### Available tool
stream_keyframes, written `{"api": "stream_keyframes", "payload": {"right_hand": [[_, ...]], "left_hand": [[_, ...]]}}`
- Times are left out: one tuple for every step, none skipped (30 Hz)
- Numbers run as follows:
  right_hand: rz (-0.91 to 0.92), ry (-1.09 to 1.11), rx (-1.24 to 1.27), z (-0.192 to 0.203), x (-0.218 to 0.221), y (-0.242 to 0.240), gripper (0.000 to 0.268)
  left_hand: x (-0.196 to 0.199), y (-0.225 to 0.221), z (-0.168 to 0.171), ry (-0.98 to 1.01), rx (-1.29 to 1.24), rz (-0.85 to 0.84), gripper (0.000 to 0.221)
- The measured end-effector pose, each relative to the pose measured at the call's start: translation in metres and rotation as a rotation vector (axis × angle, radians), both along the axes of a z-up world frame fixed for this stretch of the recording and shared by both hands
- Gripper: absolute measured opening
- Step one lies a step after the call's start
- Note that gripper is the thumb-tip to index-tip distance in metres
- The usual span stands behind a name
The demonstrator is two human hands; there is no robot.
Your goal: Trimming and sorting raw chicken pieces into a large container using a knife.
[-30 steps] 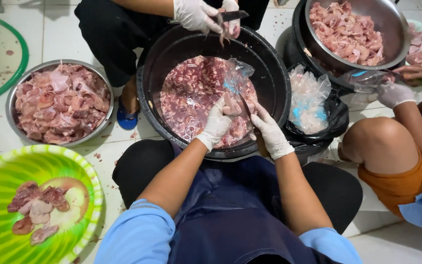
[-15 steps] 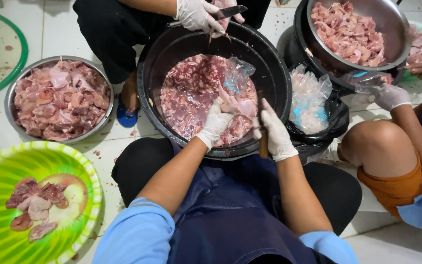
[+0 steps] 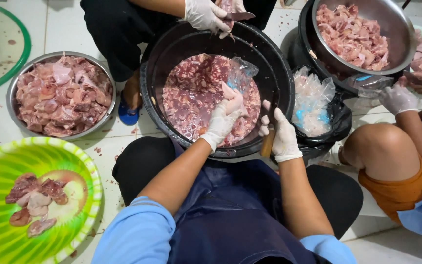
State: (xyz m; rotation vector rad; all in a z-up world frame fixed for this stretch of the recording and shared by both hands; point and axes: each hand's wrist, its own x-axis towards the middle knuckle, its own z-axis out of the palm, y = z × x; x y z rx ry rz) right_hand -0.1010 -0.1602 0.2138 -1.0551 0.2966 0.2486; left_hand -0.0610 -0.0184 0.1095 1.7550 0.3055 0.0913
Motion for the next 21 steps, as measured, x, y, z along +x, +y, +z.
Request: {"api": "stream_keyframes", "payload": {"right_hand": [[0.033, -0.033, -0.021, 0.005, -0.002, 0.006, 0.04], [0.059, -0.065, -0.042, 0.011, -0.005, 0.012, 0.041], [0.053, -0.066, -0.041, 0.005, -0.003, 0.014, 0.041], [0.065, -0.083, -0.067, 0.0, 0.0, 0.016, 0.036], [0.077, -0.1, -0.094, -0.006, 0.002, 0.018, 0.031], [0.076, -0.103, -0.094, -0.008, 0.005, 0.021, 0.031], [0.087, -0.123, -0.117, -0.011, 0.008, 0.024, 0.028], [0.096, -0.144, -0.14, -0.013, 0.011, 0.026, 0.024], [0.093, -0.147, -0.14, -0.016, 0.009, 0.027, 0.024], [0.07, -0.15, -0.153, -0.019, 0.009, 0.028, 0.022], [0.047, -0.153, -0.166, -0.021, 0.009, 0.029, 0.022], [0.047, -0.162, -0.168, -0.025, 0.013, 0.026, 0.022], [0.051, -0.157, -0.166, -0.029, 0.017, 0.024, 0.021], [0.055, -0.145, -0.164, -0.035, 0.018, 0.023, 0.02], [0.055, -0.146, -0.164, -0.035, 0.015, 0.022, 0.02], [0.073, -0.176, -0.183, -0.035, 0.013, 0.022, 0.02], [0.091, -0.206, -0.203, -0.035, 0.011, 0.021, 0.019], [0.092, -0.205, -0.203, -0.033, 0.009, 0.021, 0.019], [0.097, -0.219, -0.21, -0.032, 0.008, 0.022, 0.021], [0.105, -0.231, -0.216, -0.03, 0.007, 0.022, 0.024], [0.108, -0.229, -0.216, -0.024, 0.005, 0.023, 0.024]], "left_hand": [[-0.003, 0.003, 0.006, -0.011, 0.039, -0.026, 0.058], [-0.006, 0.005, 0.013, -0.022, 0.08, -0.057, 0.056], [-0.002, 0.0, 0.005, -0.023, 0.081, -0.063, 0.056], [0.001, -0.005, -0.003, -0.07, 0.104, -0.098, 0.051], [0.004, -0.009, -0.012, -0.117, 0.128, -0.133, 0.046], [0.006, -0.008, -0.017, -0.119, 0.127, -0.134, 0.046], [0.008, -0.006, -0.023, -0.12, 0.175, -0.154, 0.048], [0.01, -0.005, -0.029, -0.122, 0.223, -0.176, 0.049], [0.005, -0.003, -0.022, -0.126, 0.224, -0.178, 0.049], [0.001, -0.001, -0.014, -0.197, 0.117, -0.218, 0.043], [-0.003, 0.0, -0.006, -0.267, 0.011, -0.259, 0.037], [-0.01, -0.005, 0.005, -0.276, 0.011, -0.259, 0.037], [-0.017, -0.01, 0.015, -0.246, -0.058, -0.274, 0.037], [-0.028, -0.015, 0.023, -0.208, -0.126, -0.289, 0.038], [-0.014, -0.014, -0.01, -0.21, -0.126, -0.29, 0.038], [0.0, -0.014, -0.043, -0.153, -0.024, -0.311, 0.033], [0.014, -0.014, -0.076, -0.095, 0.079, -0.332, 0.027], [0.007, -0.008, -0.052, -0.094, 0.078, -0.331, 0.027], [-0.001, -0.002, -0.028, -0.085, 0.103, -0.342, 0.025], [-0.008, 0.004, -0.004, -0.074, 0.127, -0.351, 0.023], [-0.011, 0.007, 0.006, -0.071, 0.126, -0.349, 0.023]]}}
